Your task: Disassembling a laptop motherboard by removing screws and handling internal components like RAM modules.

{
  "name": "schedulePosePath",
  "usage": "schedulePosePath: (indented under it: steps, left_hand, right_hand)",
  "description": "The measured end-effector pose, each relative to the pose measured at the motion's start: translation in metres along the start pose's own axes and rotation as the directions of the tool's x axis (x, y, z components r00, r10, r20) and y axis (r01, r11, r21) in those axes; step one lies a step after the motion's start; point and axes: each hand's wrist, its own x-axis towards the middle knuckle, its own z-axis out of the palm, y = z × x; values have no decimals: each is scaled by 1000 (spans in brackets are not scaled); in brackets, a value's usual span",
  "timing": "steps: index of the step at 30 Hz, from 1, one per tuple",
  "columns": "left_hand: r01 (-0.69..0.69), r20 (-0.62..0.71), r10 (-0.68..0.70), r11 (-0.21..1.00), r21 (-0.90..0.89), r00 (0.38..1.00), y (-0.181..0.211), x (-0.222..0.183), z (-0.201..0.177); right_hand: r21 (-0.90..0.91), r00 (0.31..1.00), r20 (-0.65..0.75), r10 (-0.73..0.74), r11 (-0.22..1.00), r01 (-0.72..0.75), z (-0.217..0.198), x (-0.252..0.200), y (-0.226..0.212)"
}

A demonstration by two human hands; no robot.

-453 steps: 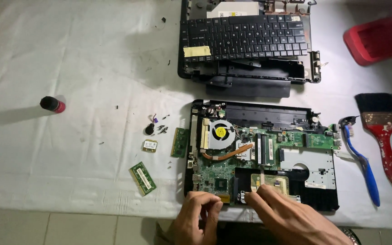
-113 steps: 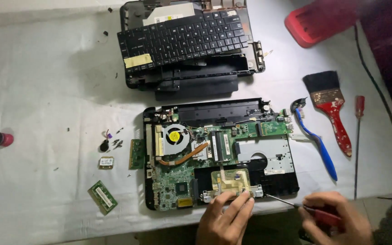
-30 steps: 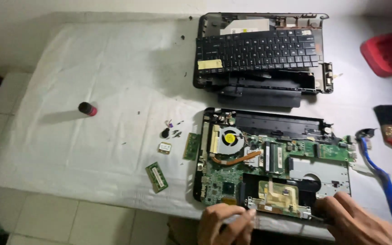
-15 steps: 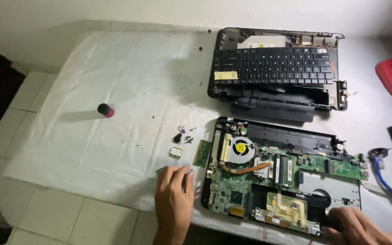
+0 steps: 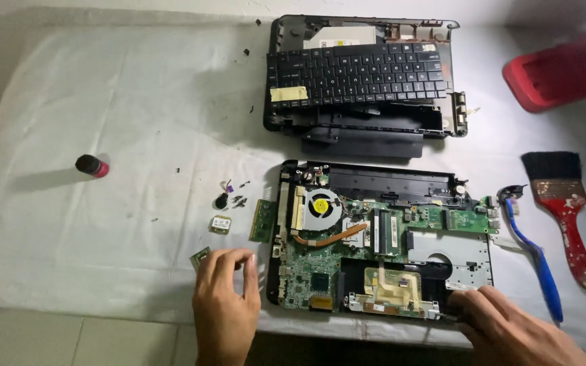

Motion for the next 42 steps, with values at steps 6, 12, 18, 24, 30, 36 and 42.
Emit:
schedulePosePath:
  steps: [6, 12, 18, 24, 30, 36, 42]
  left_hand:
    - [224, 119, -190, 814, -536, 975, 52, -42, -9]
    - [559, 562, -1, -96, -824, 827, 75, -69, 35]
    - [604, 620, -4, -217, -767, 785, 83, -68, 40]
    - [634, 657, -116, -184, -752, 745, 86, -68, 37]
    - [546, 522, -175, 150, -824, 835, 79, -75, 37]
    - [603, 633, -98, 445, -662, 768, 66, -72, 32]
    - [-25, 173, 109, 904, -427, 979, 42, -94, 60]
  right_hand:
    - [401, 879, 167, 447, 784, -474, -50, -26, 5]
    - [557, 483, -828, 284, 513, 653, 19, 4, -80]
    - [517, 470, -850, 240, 557, 650, 35, 17, -93]
    - [589, 480, -807, 343, 522, 617, 28, 13, -114]
    - [624, 670, -720, -179, 255, 739, 114, 72, -30]
    - [886, 902, -420, 101, 261, 383, 116, 50, -34]
    - [851, 759, -439, 481, 495, 178, 45, 7, -79]
